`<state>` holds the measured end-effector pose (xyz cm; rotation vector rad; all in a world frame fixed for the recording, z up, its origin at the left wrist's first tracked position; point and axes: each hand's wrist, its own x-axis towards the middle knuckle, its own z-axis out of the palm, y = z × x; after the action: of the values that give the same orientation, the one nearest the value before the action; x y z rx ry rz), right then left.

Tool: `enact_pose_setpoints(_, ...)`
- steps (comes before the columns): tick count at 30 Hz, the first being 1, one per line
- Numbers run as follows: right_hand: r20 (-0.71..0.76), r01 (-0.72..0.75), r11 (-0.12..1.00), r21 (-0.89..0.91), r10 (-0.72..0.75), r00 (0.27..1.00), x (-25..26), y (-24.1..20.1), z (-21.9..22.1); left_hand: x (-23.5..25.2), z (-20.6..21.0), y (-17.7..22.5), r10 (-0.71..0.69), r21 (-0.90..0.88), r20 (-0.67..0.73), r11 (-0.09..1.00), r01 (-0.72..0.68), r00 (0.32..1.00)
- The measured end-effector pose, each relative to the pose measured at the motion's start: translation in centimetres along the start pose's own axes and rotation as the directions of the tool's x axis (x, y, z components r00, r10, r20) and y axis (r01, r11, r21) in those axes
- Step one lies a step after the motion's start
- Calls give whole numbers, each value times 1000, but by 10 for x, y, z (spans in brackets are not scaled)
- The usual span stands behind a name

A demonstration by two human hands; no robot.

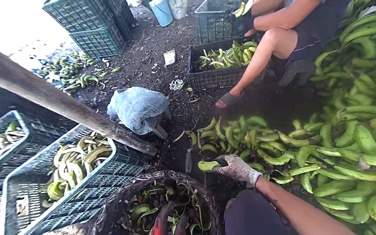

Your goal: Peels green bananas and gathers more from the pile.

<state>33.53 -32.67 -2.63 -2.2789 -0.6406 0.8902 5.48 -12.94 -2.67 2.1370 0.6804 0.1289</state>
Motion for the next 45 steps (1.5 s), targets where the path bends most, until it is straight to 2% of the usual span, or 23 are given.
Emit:
enact_pose_setpoints(1, 39, 80, 995, -58, -78, 996, -17, -33, -9, 5, 2, 17, 124, 138, -70, 984, -113, 990)
enact_pose_setpoints(3, 110, 243, 960, -137, -229, 967, -50, -95, -15, 16, 6, 45, 388, 383, -243, 880, -280, 889)
enact_pose_setpoints(5, 151, 390, 916, -96, -374, 915, -80, -141, -5, 23, -4, 58, 556, 522, -347, 784, -337, 755)
enact_pose_setpoints(6, 119, 451, 893, -15, -446, 887, -91, -153, 5, 21, -16, 59, 576, 521, -389, 781, -344, 719)
enact_pose_setpoints(8, -22, 540, 832, 126, -542, 840, -106, -159, 32, 11, -43, 47, 440, 320, -547, 896, -308, 713)
enact_pose_setpoints(9, -74, 562, 806, 185, -559, 826, -110, -155, 47, 4, -54, 37, 257, 69, -628, 959, -276, 734)
enact_pose_setpoints(10, -94, 568, 783, 254, -564, 820, -113, -150, 64, -4, -64, 28, 36, -226, -659, 943, -243, 752)
enact_pose_setpoints(12, -55, 502, 739, 449, -538, 841, -115, -139, 104, -18, -77, 7, -323, -657, -579, 729, -194, 749)
enact_pose_setpoints(14, 117, 391, 749, 535, -524, 843, -119, -132, 139, -34, -80, -13, -479, -895, -396, 391, -213, 784)
enact_pose_setpoints(16, 200, 424, 768, 479, -566, 800, -124, -131, 168, -48, -78, -21, -521, -974, -224, 109, -196, 824)
enact_pose_setpoints(17, 199, 494, 769, 406, -602, 774, -125, -132, 179, -53, -75, -23, -532, -980, -188, 50, -191, 825)
enact_pose_setpoints(21, 61, 753, 642, 144, -765, 641, -128, -137, 201, -70, -60, -28, -526, -991, -121, 21, -129, 842)
enact_pose_setpoints(24, 94, 777, 619, 113, -786, 612, -128, -141, 197, -73, -56, -32, -497, -990, -74, -64, -122, 865)
enact_pose_setpoints(27, 68, 784, 610, 117, -793, 606, -125, -136, 198, -72, -54, -28, -487, -984, -104, -76, -160, 867)
enact_pose_setpoints(30, 68, 761, 637, 124, -771, 634, -124, -134, 198, -70, -57, -21, -482, -983, -108, -80, -167, 870)
enact_pose_setpoints(31, 66, 770, 630, 103, -777, 626, -124, -134, 198, -70, -57, -22, -469, -989, -79, -75, -129, 880)
enact_pose_setpoints(34, 32, 862, 506, -26, -861, 507, -120, -131, 200, -75, -55, -38, -345, -995, 94, -45, 84, 934)
enact_pose_setpoints(36, 78, 887, 458, -55, -884, 461, -116, -125, 202, -77, -49, -55, -294, -981, 193, -35, 191, 936)
enact_pose_setpoints(37, 109, 888, 455, -69, -881, 460, -116, -121, 203, -78, -46, -59, -319, -978, 198, -7, 206, 927)
enact_pose_setpoints(39, 168, 857, 512, -63, -841, 514, -119, -116, 209, -79, -40, -59, -429, -985, 75, 107, 133, 900)
enact_pose_setpoints(42, 278, 647, 755, 102, -646, 711, -128, -117, 216, -74, -40, -50, -530, -939, -188, 344, 7, 827)
enact_pose_setpoints(43, 371, 538, 827, 163, -557, 743, -128, -121, 214, -73, -45, -50, -510, -896, -228, 442, 26, 829)
enact_pose_setpoints(45, 438, 402, 871, 283, -490, 753, -126, -132, 203, -77, -57, -52, -381, -777, -215, 624, 79, 899)
